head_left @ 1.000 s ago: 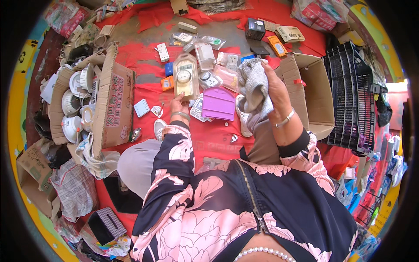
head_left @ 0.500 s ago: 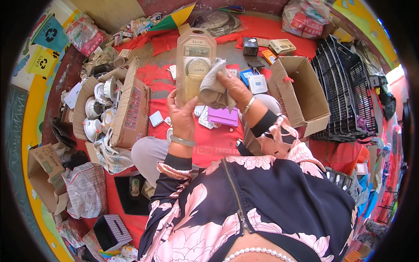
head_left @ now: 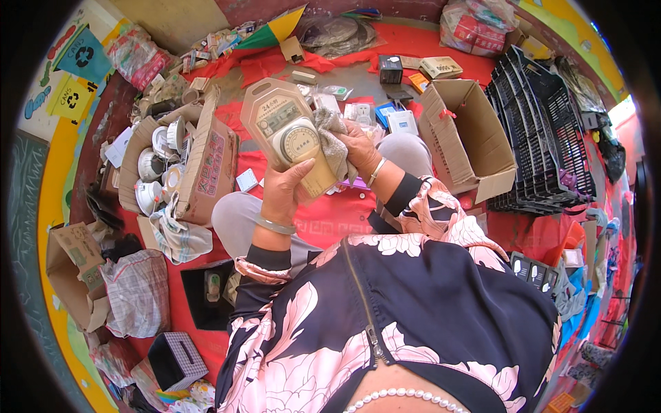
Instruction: The person picks up several packaged and unpackaged electronic items, such as timer sockets and power adapters, from a cluttered floor area and wipes them one at a time with a grey cloth.
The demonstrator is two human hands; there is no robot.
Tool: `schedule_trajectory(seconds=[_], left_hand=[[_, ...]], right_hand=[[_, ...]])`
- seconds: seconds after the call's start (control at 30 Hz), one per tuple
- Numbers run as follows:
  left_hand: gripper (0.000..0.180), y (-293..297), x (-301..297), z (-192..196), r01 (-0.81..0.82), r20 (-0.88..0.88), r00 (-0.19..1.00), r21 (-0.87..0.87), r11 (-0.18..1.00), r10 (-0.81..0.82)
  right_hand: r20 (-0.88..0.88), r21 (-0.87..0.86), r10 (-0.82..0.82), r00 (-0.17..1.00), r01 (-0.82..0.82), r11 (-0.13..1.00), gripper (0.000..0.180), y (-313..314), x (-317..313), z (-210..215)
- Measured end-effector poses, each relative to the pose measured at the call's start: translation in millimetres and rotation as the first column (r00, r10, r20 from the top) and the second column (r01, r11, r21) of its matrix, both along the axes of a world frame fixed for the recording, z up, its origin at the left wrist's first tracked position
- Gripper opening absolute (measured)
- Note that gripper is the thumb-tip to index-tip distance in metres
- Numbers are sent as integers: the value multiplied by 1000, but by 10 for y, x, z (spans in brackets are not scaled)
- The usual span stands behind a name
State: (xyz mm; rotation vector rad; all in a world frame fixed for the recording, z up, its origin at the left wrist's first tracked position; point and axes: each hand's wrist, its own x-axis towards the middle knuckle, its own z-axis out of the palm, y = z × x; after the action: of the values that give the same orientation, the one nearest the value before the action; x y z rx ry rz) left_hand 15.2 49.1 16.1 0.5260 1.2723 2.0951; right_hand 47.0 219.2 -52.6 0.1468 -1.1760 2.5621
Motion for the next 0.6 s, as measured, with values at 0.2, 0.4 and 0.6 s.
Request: schedule_trajectory(seconds=[0.2, 0.4, 0.6], left_hand=[[43, -105, 17, 13, -71, 7, 997, 3, 997, 71], [47, -37, 17, -312, -255, -459, 868, -85, 963, 189], [51, 30, 30, -324, -156, -356, 928, -89, 984, 115]], right_hand=[[380, -75, -204, 902, 250, 965, 36, 105, 84, 407], [-234, 893, -410, 881, 362, 268, 68, -367, 58, 625], [-396, 848, -598, 697, 527, 53, 64, -508, -2, 552]])
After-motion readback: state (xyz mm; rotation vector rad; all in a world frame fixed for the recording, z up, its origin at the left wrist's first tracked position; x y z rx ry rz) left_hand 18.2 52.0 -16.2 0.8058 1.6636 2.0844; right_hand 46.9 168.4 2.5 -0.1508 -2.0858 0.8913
